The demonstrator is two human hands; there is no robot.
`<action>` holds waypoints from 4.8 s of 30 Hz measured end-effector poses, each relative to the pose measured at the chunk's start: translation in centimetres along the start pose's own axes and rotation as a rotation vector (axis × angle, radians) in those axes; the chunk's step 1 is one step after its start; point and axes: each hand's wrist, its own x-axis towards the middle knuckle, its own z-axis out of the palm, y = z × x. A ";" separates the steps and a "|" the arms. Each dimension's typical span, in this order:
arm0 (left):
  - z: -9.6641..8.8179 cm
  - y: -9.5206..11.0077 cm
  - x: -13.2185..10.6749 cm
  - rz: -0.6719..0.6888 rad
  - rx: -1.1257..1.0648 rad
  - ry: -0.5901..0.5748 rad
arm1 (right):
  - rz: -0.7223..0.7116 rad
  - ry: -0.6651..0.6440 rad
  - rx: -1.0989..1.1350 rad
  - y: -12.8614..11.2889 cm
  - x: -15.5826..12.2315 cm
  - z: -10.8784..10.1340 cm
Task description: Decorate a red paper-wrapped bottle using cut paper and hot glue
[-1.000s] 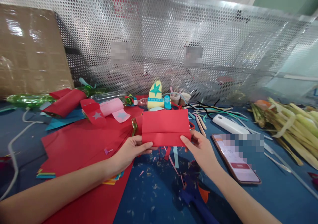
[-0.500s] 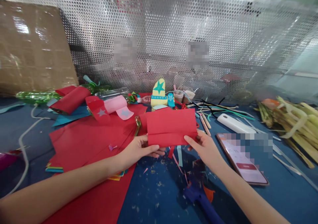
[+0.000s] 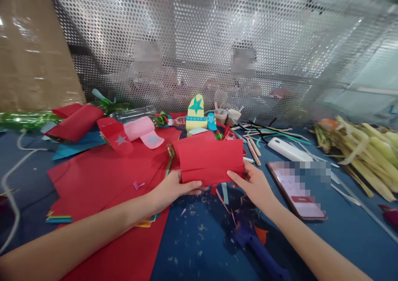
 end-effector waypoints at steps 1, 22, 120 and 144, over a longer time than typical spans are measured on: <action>-0.1 -0.1 0.1 -0.003 0.004 -0.007 | 0.002 0.000 0.000 -0.1 0.0 0.0; -0.5 -0.2 0.4 -0.019 0.052 0.023 | 0.045 -0.083 0.078 0.1 0.3 -0.3; 3.4 1.0 -2.8 0.136 0.186 0.184 | -0.034 -0.214 0.240 -2.6 -3.6 2.2; 3.2 1.3 -2.2 0.114 -0.038 0.314 | -0.026 -0.036 0.338 -2.1 -1.1 -0.4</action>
